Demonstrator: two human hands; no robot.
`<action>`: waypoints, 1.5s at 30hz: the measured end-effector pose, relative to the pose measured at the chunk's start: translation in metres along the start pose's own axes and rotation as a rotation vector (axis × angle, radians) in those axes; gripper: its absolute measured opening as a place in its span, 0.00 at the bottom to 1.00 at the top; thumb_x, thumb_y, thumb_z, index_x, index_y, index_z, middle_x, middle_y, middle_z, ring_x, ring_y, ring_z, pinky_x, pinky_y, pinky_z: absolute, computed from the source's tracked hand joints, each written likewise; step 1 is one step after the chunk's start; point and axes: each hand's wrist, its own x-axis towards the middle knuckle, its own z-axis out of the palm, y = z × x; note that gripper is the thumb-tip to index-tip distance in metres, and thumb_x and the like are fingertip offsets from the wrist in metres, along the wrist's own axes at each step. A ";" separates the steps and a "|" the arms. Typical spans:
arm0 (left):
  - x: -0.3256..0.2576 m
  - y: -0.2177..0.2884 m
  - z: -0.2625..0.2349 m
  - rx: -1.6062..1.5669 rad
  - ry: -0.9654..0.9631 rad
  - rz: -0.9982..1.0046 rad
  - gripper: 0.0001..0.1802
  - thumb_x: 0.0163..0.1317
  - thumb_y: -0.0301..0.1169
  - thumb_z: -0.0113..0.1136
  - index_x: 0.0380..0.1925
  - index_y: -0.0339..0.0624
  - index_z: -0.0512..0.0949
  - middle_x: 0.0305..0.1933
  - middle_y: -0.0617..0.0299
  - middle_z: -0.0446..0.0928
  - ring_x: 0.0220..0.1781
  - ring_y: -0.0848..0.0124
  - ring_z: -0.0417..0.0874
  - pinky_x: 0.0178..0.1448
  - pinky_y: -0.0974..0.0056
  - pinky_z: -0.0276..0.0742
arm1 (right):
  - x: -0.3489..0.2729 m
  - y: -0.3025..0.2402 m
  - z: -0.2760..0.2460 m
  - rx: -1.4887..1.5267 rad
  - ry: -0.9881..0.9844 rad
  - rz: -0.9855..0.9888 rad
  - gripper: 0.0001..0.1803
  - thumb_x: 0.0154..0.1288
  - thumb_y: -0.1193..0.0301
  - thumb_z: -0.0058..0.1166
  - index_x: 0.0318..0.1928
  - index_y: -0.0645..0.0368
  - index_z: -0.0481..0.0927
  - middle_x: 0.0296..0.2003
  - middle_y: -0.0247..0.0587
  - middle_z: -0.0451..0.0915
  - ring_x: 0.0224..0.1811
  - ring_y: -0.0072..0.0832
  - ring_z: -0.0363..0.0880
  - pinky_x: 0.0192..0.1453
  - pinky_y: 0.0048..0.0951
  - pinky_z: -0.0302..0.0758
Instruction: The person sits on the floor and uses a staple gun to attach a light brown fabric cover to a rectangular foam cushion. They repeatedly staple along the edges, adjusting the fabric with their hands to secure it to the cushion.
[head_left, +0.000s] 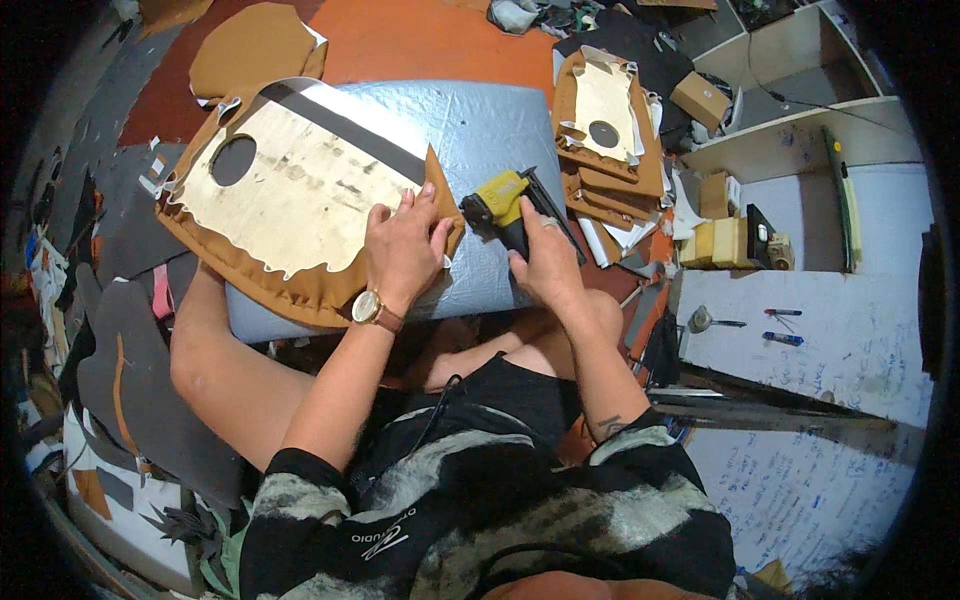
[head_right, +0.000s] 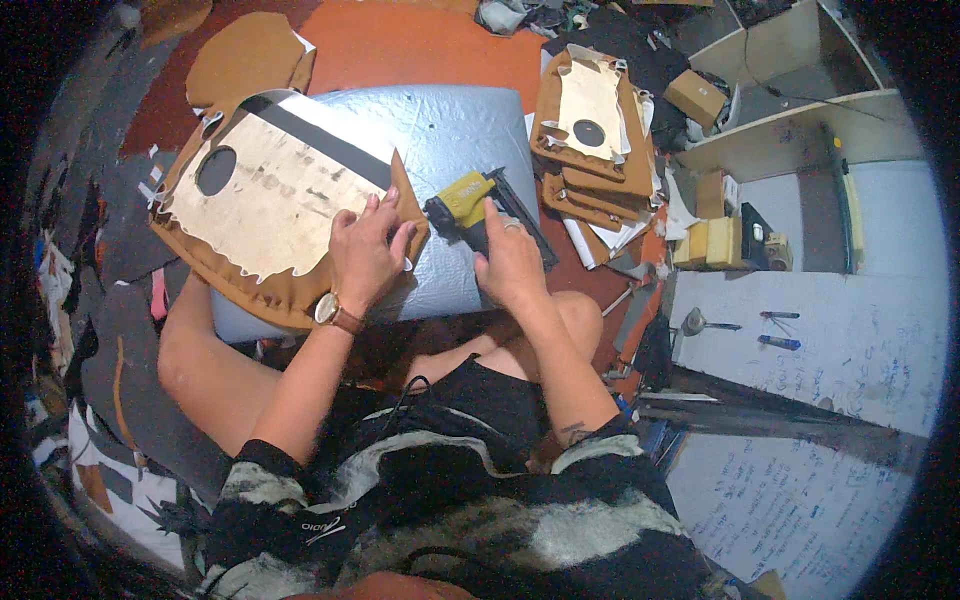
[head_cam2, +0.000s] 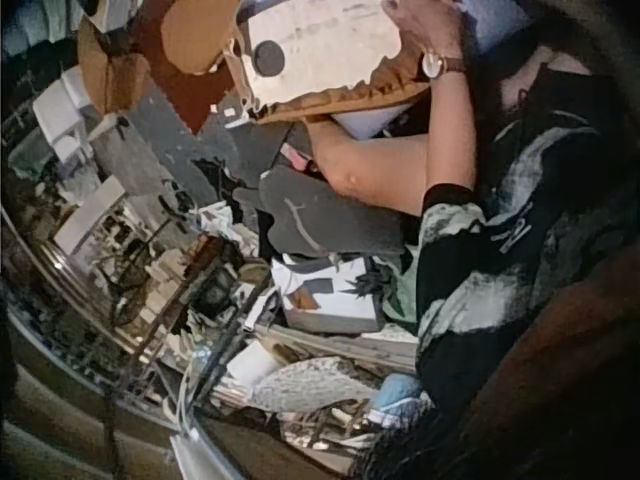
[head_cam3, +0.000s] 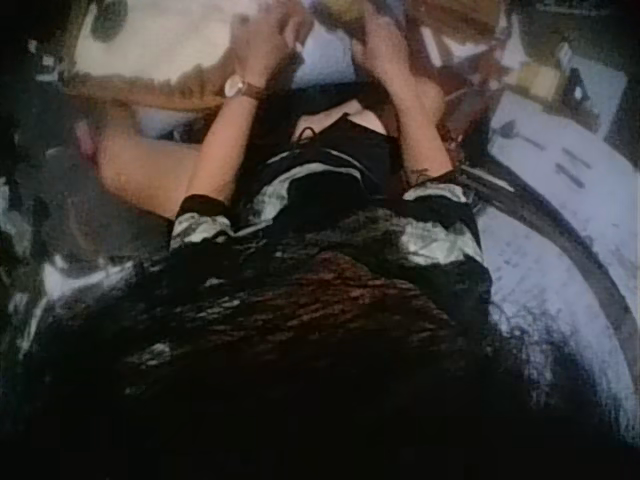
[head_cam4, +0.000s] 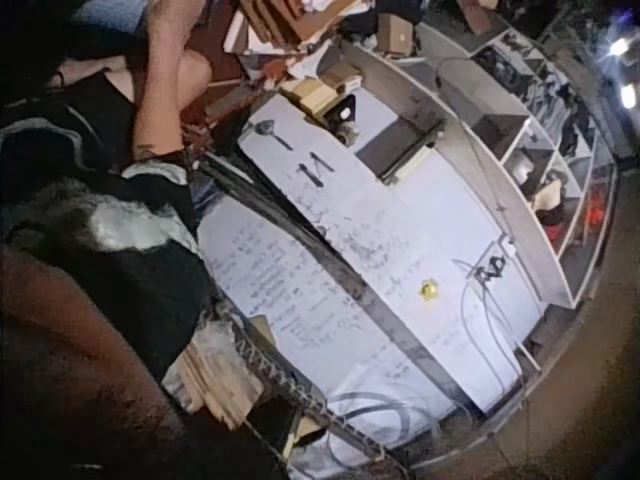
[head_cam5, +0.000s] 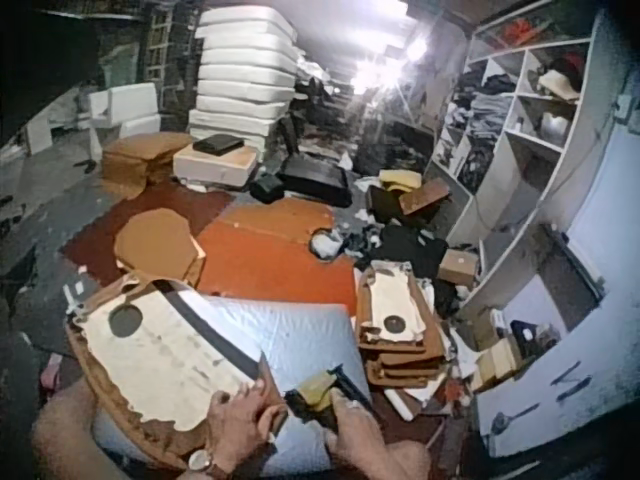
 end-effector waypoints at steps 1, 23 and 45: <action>0.000 0.000 -0.001 0.004 0.016 0.011 0.22 0.70 0.40 0.71 0.59 0.42 0.86 0.62 0.55 0.88 0.68 0.56 0.86 0.65 0.50 0.71 | 0.000 0.000 -0.004 0.036 -0.023 0.008 0.52 0.59 0.66 0.73 0.81 0.67 0.61 0.59 0.68 0.83 0.62 0.59 0.84 0.68 0.50 0.80; 0.001 -0.001 0.000 -0.004 0.005 -0.026 0.17 0.71 0.41 0.69 0.51 0.42 0.87 0.66 0.54 0.87 0.66 0.56 0.87 0.67 0.49 0.71 | 0.030 -0.055 -0.073 -0.101 -0.420 0.126 0.24 0.56 0.61 0.72 0.50 0.62 0.91 0.45 0.62 0.91 0.52 0.55 0.91 0.59 0.46 0.85; -0.004 0.130 -0.247 -1.545 -0.990 1.015 0.18 0.80 0.38 0.58 0.41 0.30 0.80 0.38 0.46 0.76 0.36 0.48 0.78 0.41 0.51 0.76 | 0.051 0.014 -0.028 0.239 -0.332 -0.154 0.24 0.56 0.54 0.72 0.47 0.58 0.93 0.41 0.56 0.92 0.44 0.50 0.91 0.54 0.45 0.85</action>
